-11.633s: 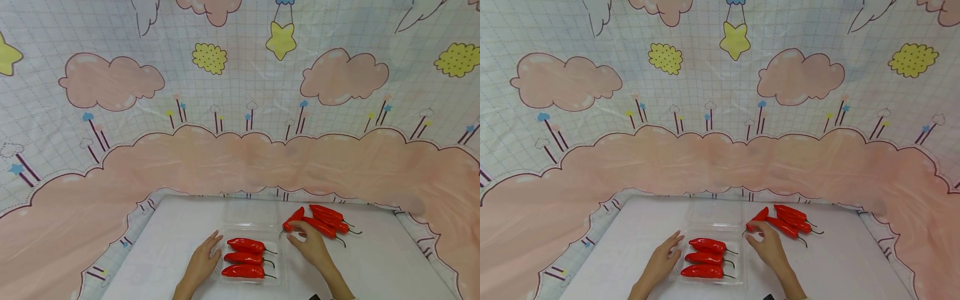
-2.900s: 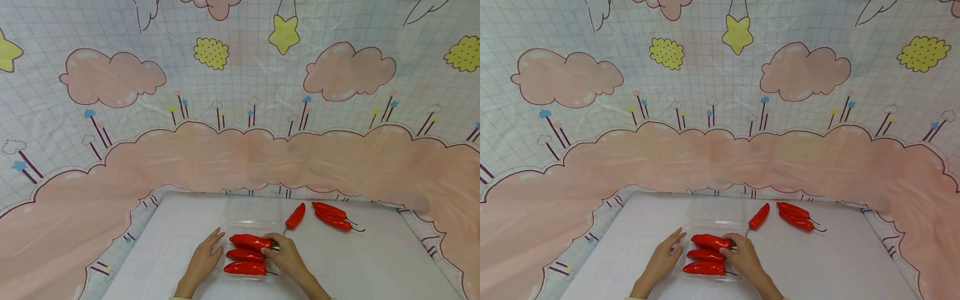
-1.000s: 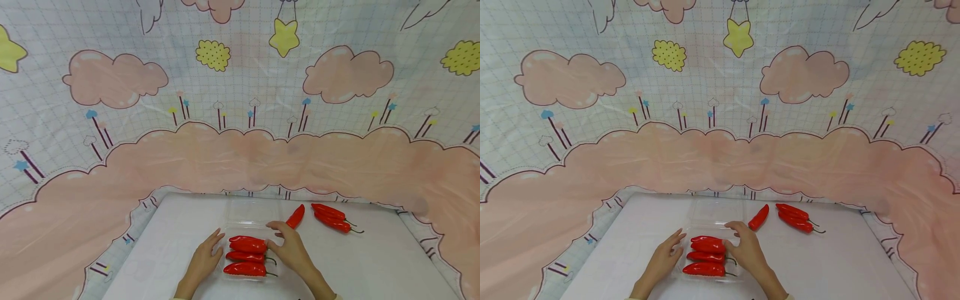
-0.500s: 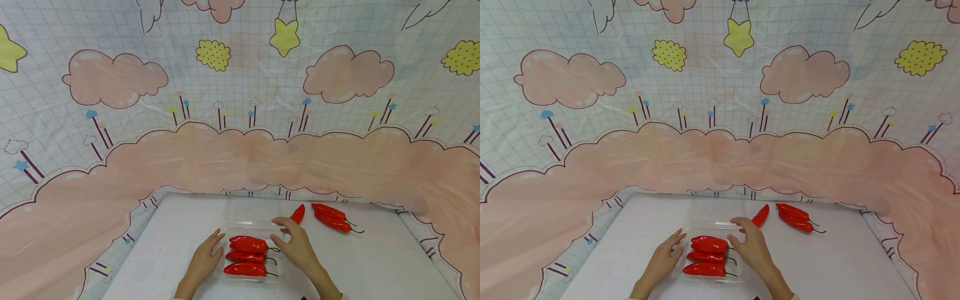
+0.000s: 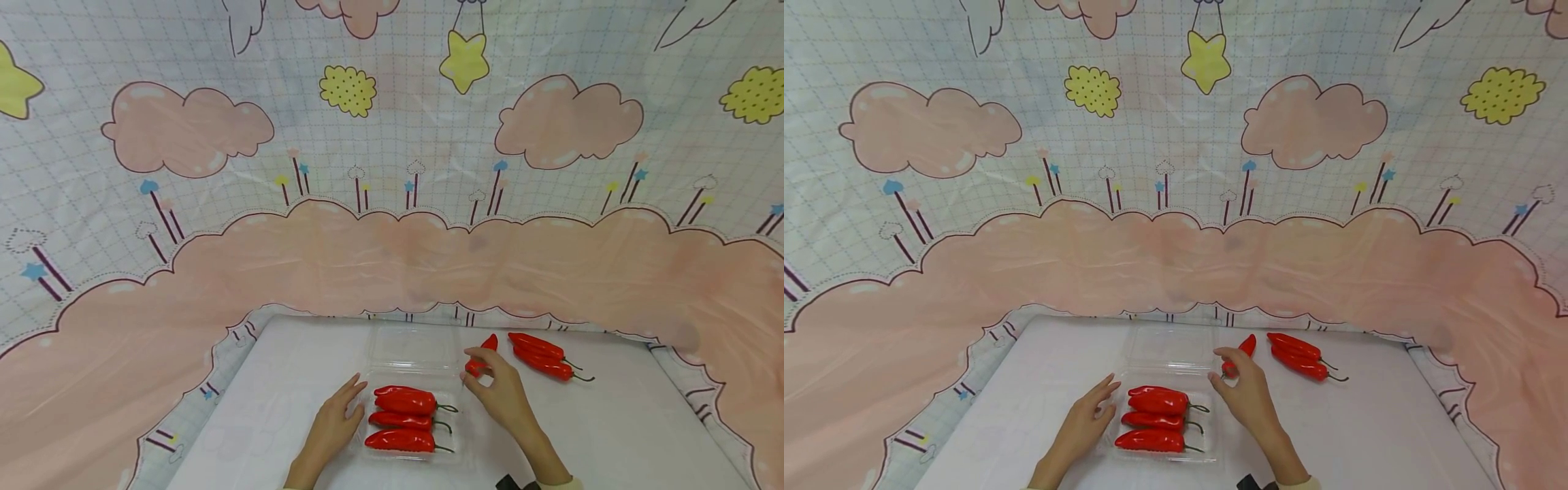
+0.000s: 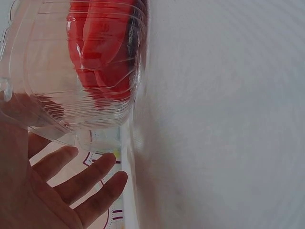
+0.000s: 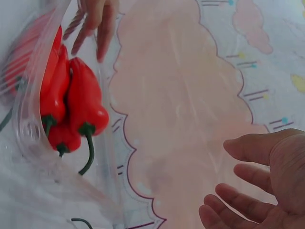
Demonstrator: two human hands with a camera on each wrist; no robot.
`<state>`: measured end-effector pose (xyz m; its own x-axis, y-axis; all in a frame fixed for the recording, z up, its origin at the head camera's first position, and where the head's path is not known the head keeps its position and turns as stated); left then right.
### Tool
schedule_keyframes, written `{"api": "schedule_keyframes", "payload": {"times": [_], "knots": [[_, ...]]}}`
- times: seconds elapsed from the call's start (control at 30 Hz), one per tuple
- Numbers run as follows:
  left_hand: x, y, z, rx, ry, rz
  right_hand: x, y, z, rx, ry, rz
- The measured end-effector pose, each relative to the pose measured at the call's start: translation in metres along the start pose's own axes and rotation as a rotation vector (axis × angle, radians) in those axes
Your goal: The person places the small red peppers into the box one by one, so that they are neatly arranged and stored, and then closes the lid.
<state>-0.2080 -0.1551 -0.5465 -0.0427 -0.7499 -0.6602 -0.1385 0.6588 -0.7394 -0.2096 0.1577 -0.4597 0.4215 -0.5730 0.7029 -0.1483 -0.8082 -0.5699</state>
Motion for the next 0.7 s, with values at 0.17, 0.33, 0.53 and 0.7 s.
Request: {"api": "schedule_keyframes", "payload": {"times": [0.17, 0.33, 0.53, 0.7], "knots": [[0.0, 0.0, 0.0, 0.001, -0.001, 0.0, -0.011, -0.004, -0.003, 0.006, 0.038, 0.004], [-0.001, -0.001, 0.0, -0.002, 0.0, 0.004, -0.023, -0.005, -0.005, 0.003, 0.067, -0.019], [-0.001, -0.001, 0.001, 0.0, -0.005, 0.004, -0.037, -0.003, -0.007, -0.021, 0.09, -0.048], [-0.001, -0.001, 0.001, 0.005, -0.011, 0.005, -0.048, -0.002, -0.008, -0.023, 0.126, -0.042]]}}
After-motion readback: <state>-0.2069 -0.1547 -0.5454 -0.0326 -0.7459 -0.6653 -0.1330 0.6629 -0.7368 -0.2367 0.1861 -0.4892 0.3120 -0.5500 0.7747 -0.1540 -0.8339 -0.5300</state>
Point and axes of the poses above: each hand's wrist, its own z-axis away from the middle knuckle, its own y-axis out of the palm, x = y × z, the point moved 1 cm from there along -z, towards the middle knuckle, and after that the axes turned 11 degrees about -y, right-handed, at the moved point
